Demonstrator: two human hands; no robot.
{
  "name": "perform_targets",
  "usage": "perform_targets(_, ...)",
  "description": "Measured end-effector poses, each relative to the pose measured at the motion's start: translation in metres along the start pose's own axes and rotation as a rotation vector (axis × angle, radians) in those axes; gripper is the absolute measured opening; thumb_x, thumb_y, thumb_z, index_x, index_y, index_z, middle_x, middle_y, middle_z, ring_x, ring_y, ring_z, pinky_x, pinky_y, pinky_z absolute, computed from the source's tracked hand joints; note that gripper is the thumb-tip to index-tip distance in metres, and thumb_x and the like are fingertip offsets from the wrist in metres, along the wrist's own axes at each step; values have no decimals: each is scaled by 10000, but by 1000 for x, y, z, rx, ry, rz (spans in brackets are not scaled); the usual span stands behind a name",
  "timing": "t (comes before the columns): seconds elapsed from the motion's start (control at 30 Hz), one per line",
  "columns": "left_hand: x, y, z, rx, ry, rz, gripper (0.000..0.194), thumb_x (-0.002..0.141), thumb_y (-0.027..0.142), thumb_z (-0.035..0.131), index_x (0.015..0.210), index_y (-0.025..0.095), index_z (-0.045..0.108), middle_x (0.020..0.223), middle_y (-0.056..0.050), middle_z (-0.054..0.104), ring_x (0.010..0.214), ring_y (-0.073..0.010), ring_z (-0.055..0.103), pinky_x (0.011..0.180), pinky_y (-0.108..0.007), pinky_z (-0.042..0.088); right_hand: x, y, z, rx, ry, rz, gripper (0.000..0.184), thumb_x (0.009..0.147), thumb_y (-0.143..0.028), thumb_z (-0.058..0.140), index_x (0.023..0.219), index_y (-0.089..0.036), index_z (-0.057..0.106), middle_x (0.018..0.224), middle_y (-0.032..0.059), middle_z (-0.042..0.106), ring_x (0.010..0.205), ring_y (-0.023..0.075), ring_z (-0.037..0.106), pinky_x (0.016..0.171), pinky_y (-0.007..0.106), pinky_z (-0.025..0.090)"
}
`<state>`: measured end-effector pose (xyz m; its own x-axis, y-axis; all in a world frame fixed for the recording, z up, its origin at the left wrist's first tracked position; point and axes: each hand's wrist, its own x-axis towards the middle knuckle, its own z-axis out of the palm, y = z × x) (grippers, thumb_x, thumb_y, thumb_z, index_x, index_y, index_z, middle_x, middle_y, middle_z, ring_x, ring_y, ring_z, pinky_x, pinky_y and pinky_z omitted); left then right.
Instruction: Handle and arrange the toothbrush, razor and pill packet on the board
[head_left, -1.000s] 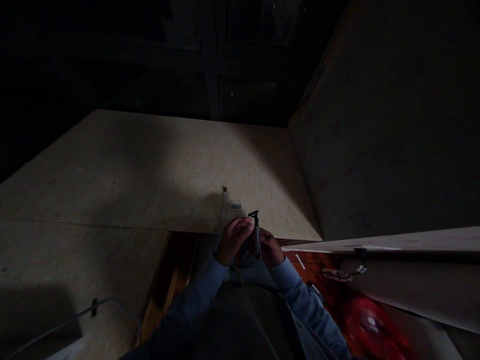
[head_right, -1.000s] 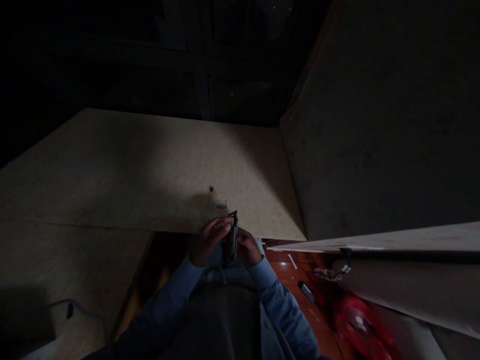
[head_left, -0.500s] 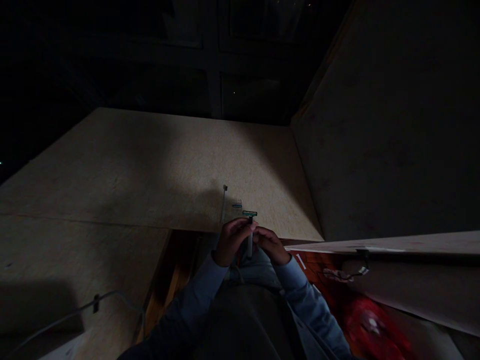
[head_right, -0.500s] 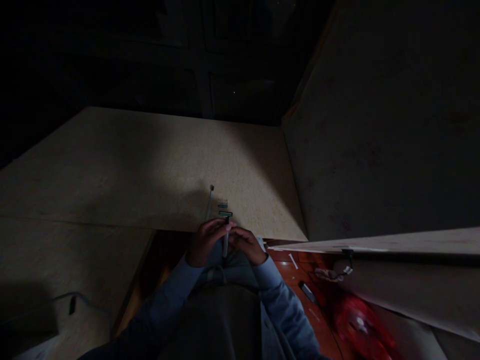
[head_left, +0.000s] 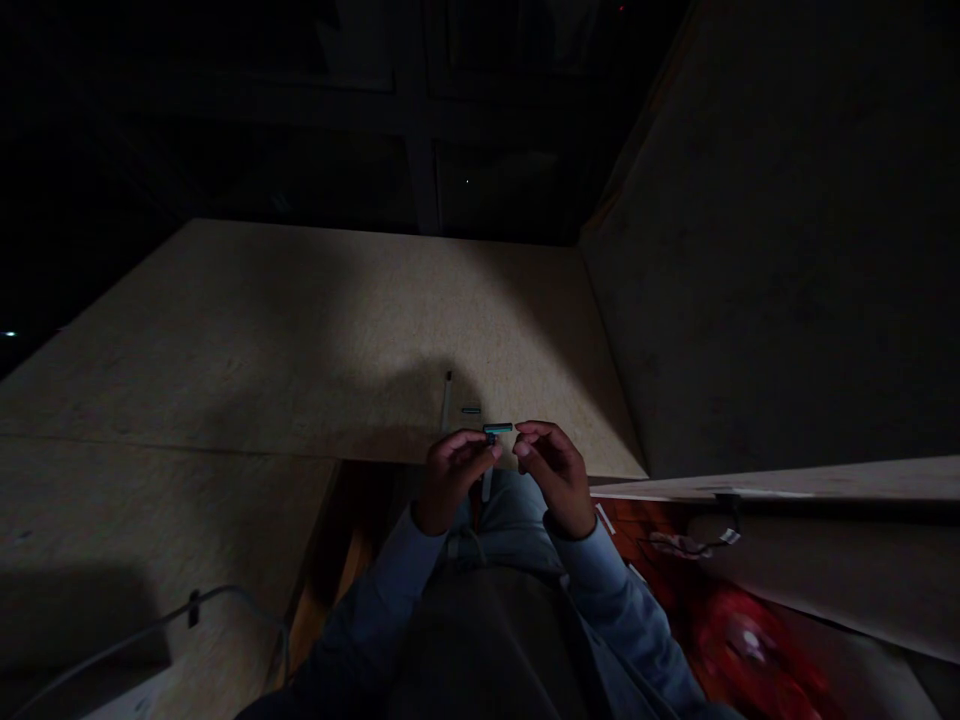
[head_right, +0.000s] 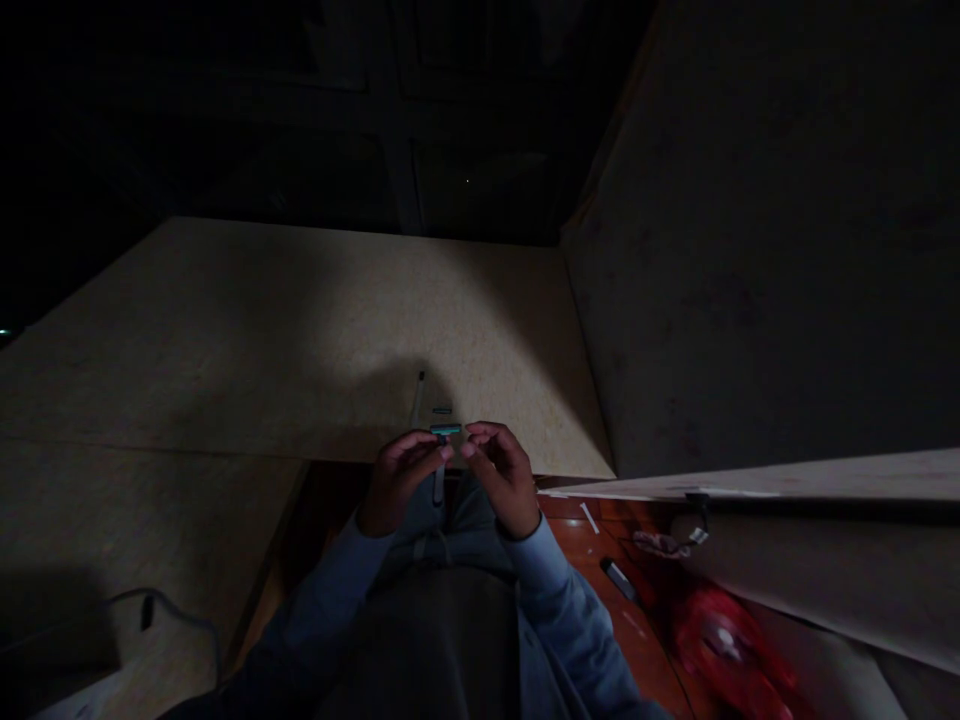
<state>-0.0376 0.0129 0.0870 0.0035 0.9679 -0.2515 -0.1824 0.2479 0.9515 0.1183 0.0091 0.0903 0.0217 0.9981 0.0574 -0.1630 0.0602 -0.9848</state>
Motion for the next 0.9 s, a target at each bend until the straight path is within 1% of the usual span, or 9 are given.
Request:
perform_targets(0.1, -3, 3, 4, 1, -51, -5, 266, 679, 409, 830, 819, 209, 725, 774, -24, 764, 742, -198, 722, 691, -292, 562, 5, -4, 7, 45, -12, 12, 241, 854, -406, 735, 1004, -228, 672, 802, -5, 632, 658, 125, 576, 604, 256, 488)
perform_targets(0.2, -5, 6, 6, 16, -71, -15, 294, 670, 412, 836, 820, 184, 727, 759, -29, 762, 731, -199, 721, 684, -291, 562, 9, -5, 10, 74, -33, 34, 234, 847, -421, 734, 913, -210, 660, 710, -18, 626, 602, 121, 568, 571, 249, 483)
perform_targets(0.33, -5, 8, 9, 8, -67, -55, 316, 669, 402, 839, 845, 162, 732, 758, -35, 770, 724, -194, 724, 698, -287, 568, 11, -4, 8, 99, -13, 52, 252, 840, -441, 731, 860, -204, 650, 631, -32, 620, 544, 116, 546, 544, 247, 472)
perform_targets(0.5, -3, 6, 14, -35, -104, -53, 282, 675, 373, 840, 829, 163, 732, 839, -63, 795, 779, -204, 737, 756, -301, 578, 10, -1, 2, 85, 34, 79, 305, 882, -473, 674, 763, -194, 639, 640, -17, 619, 564, 117, 548, 555, 250, 465)
perform_targets(0.57, -3, 5, 16, -40, -109, -48, 278, 679, 365, 838, 833, 161, 728, 842, -65, 794, 777, -201, 732, 756, -301, 574, 10, 0, 0, 101, 46, 86, 285, 881, -465, 679, 793, -196, 645, 655, -19, 617, 569, 115, 547, 556, 247, 467)
perform_targets(0.63, -2, 5, 17, -38, -96, -40, 280, 673, 357, 838, 832, 161, 717, 816, -58, 785, 756, -193, 722, 734, -292, 564, 9, 1, -2, 124, 60, 86, 258, 855, -455, 716, 891, -206, 657, 680, -29, 608, 576, 114, 548, 556, 245, 472)
perform_targets(0.73, -1, 4, 19, 17, -43, 4, 263, 676, 344, 828, 821, 163, 705, 779, -38, 761, 713, -168, 686, 680, -263, 533, 6, 3, -2, 160, 62, 81, 330, 796, -425, 787, 1019, -224, 651, 764, -27, 613, 631, 117, 569, 586, 245, 496)
perform_targets(0.83, 0, 2, 20, 129, 29, 79, 234, 672, 331, 821, 789, 166, 704, 742, -20, 723, 670, -141, 625, 636, -242, 488, 3, 5, -2, 189, 56, 81, 366, 752, -373, 836, 1036, -232, 654, 845, -9, 636, 717, 127, 601, 647, 251, 522)
perform_targets(0.9, 0, -1, 20, 189, 61, 122, 222, 669, 329, 818, 773, 171, 701, 725, -14, 700, 669, -139, 599, 641, -243, 478, 1, 5, -2, 194, 67, 75, 368, 736, -335, 852, 1038, -236, 667, 871, -4, 649, 757, 131, 612, 688, 257, 533)
